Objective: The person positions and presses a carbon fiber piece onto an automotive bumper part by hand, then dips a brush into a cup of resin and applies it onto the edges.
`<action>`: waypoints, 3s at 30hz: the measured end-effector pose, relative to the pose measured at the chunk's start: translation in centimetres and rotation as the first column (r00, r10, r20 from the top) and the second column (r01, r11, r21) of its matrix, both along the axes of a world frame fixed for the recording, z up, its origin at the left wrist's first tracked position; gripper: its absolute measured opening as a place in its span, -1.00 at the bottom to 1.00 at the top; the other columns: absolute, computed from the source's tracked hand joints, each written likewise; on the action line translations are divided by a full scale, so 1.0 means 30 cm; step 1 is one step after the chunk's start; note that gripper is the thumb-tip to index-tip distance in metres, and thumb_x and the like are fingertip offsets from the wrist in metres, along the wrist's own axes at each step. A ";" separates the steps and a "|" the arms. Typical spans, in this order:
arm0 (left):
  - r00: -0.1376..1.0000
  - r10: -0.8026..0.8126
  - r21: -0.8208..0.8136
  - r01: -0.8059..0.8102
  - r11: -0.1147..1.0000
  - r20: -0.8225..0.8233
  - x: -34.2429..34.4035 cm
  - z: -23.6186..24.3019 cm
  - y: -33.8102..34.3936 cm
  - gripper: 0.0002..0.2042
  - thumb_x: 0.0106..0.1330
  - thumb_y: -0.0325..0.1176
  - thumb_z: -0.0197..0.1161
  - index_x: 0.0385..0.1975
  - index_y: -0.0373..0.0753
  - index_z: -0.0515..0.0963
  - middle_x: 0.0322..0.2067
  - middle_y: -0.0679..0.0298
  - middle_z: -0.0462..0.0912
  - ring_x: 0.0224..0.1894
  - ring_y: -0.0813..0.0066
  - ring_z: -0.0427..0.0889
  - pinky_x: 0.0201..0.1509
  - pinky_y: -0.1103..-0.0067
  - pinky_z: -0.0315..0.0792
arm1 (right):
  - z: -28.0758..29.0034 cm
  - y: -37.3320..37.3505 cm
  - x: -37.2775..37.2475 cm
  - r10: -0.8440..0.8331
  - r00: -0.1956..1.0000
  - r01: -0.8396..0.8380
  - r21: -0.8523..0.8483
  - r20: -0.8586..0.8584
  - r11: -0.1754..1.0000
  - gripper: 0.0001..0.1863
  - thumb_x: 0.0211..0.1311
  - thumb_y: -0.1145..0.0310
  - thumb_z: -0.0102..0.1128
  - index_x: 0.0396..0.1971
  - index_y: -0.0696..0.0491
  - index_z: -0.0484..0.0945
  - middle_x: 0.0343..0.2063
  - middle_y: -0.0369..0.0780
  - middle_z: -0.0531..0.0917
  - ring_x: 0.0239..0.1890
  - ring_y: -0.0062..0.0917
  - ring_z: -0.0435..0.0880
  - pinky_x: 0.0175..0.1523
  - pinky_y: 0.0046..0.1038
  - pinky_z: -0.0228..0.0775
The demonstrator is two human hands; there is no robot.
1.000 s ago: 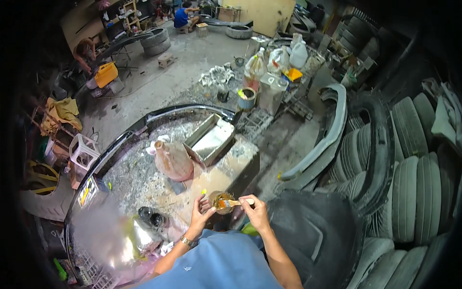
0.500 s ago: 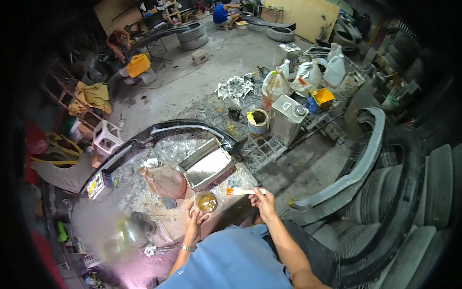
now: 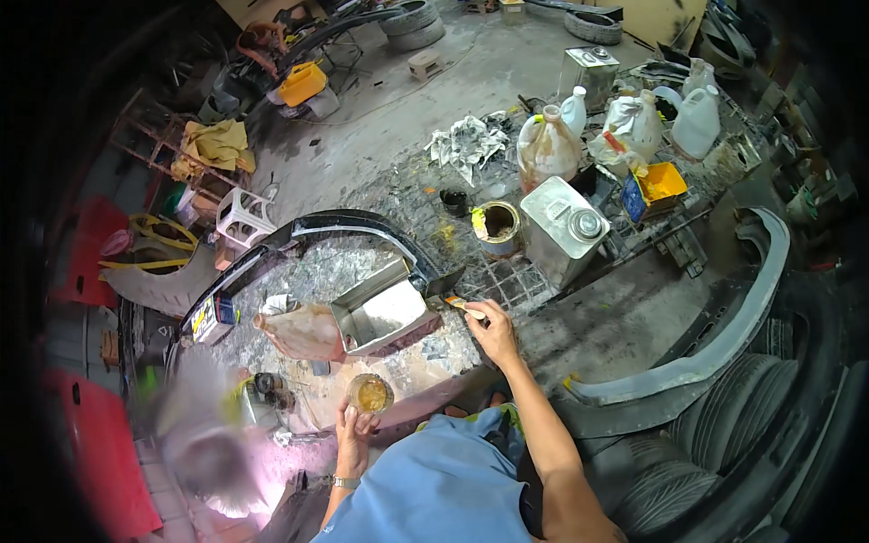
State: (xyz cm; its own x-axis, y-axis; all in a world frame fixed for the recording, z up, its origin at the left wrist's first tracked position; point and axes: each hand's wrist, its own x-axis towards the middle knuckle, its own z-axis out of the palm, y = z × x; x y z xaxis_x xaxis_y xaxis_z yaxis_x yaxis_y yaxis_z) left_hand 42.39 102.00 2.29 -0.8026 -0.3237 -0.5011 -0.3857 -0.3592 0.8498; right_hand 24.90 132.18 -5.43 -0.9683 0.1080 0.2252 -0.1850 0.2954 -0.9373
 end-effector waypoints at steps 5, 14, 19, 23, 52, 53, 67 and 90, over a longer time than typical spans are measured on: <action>0.998 0.058 -0.016 -0.057 0.998 0.029 0.009 0.009 0.021 -0.43 0.34 -0.17 0.23 0.27 -0.08 0.15 -0.06 0.26 0.48 -0.11 0.50 0.58 0.00 0.40 0.54 | -0.013 -0.016 -0.053 0.041 0.994 -0.034 -0.076 0.100 0.997 -0.82 0.13 0.47 0.28 -0.24 0.12 0.63 -0.38 -0.26 0.61 -0.37 -0.58 0.58 -0.35 -0.55 0.34; 0.992 0.127 0.011 -0.128 0.992 0.018 0.003 0.016 0.041 -0.42 0.36 -0.26 0.21 0.30 -0.12 0.10 -0.14 0.38 0.38 -0.21 0.61 0.51 0.01 0.42 0.52 | 0.056 -0.032 -0.141 0.061 0.990 -0.051 -0.080 0.123 0.996 -0.83 0.14 0.48 0.28 -0.25 0.15 0.62 -0.36 -0.19 0.62 -0.39 -0.46 0.64 -0.31 -0.50 0.44; 0.990 0.140 0.013 -0.140 0.990 0.020 -0.001 0.024 0.056 -0.43 0.36 -0.26 0.19 0.30 -0.13 0.10 -0.12 0.37 0.37 -0.20 0.60 0.51 0.00 0.42 0.53 | 0.065 -0.023 -0.164 0.052 0.998 -0.047 -0.087 0.047 0.995 -0.86 0.17 0.47 0.27 -0.27 0.14 0.62 -0.38 -0.27 0.62 -0.40 -0.61 0.57 -0.39 -0.58 0.34; 0.991 0.135 0.006 -0.135 0.991 0.025 0.005 0.017 0.054 -0.42 0.36 -0.23 0.20 0.30 -0.14 0.11 -0.07 0.33 0.35 -0.16 0.56 0.52 0.01 0.41 0.52 | 0.104 -0.013 -0.175 0.070 0.995 -0.063 -0.087 0.077 0.994 -0.87 0.18 0.47 0.27 -0.27 0.14 0.62 -0.40 -0.28 0.62 -0.43 -0.66 0.55 -0.39 -0.59 0.33; 0.995 0.096 -0.012 -0.096 0.995 0.005 0.029 -0.001 0.052 -0.39 0.35 -0.21 0.20 0.31 -0.16 0.07 0.09 0.22 0.35 0.00 0.47 0.53 0.06 0.41 0.50 | 0.147 0.095 -0.059 0.153 0.978 -0.127 -0.178 0.141 0.976 -0.79 0.09 0.58 0.21 -0.22 0.12 0.58 -0.35 -0.28 0.56 -0.37 -0.62 0.56 -0.30 -0.56 0.38; 0.996 0.090 -0.016 -0.090 0.996 0.005 0.033 -0.005 0.042 -0.40 0.36 -0.21 0.19 0.31 -0.17 0.07 0.09 0.22 0.36 0.00 0.46 0.54 0.06 0.40 0.50 | 0.153 0.104 -0.042 0.169 0.974 -0.129 -0.243 0.153 0.961 -0.78 0.09 0.61 0.17 -0.22 0.13 0.58 -0.32 -0.30 0.56 -0.31 -0.65 0.54 -0.24 -0.59 0.37; 0.993 0.117 -0.063 -0.116 0.991 0.016 0.029 0.002 0.054 -0.44 0.33 -0.12 0.22 0.24 -0.11 0.16 -0.16 0.33 0.50 -0.21 0.60 0.59 -0.05 0.42 0.57 | 0.306 0.177 0.062 0.311 0.950 -0.209 -0.703 0.017 0.679 -0.80 0.11 0.51 0.19 -0.23 0.16 0.57 -0.15 -0.18 0.54 -0.41 -0.62 0.53 -0.34 -0.58 0.36; 0.995 0.099 -0.022 -0.098 0.995 0.035 0.024 -0.012 0.027 -0.41 0.34 -0.20 0.22 0.29 -0.17 0.12 0.06 0.24 0.35 -0.05 0.48 0.52 0.05 0.39 0.49 | 0.309 0.148 0.023 0.171 0.952 0.086 -0.759 0.253 0.645 -0.78 0.34 0.29 0.15 -0.20 0.15 0.56 -0.54 -0.27 0.63 -0.60 -0.79 0.45 -0.52 -0.70 0.24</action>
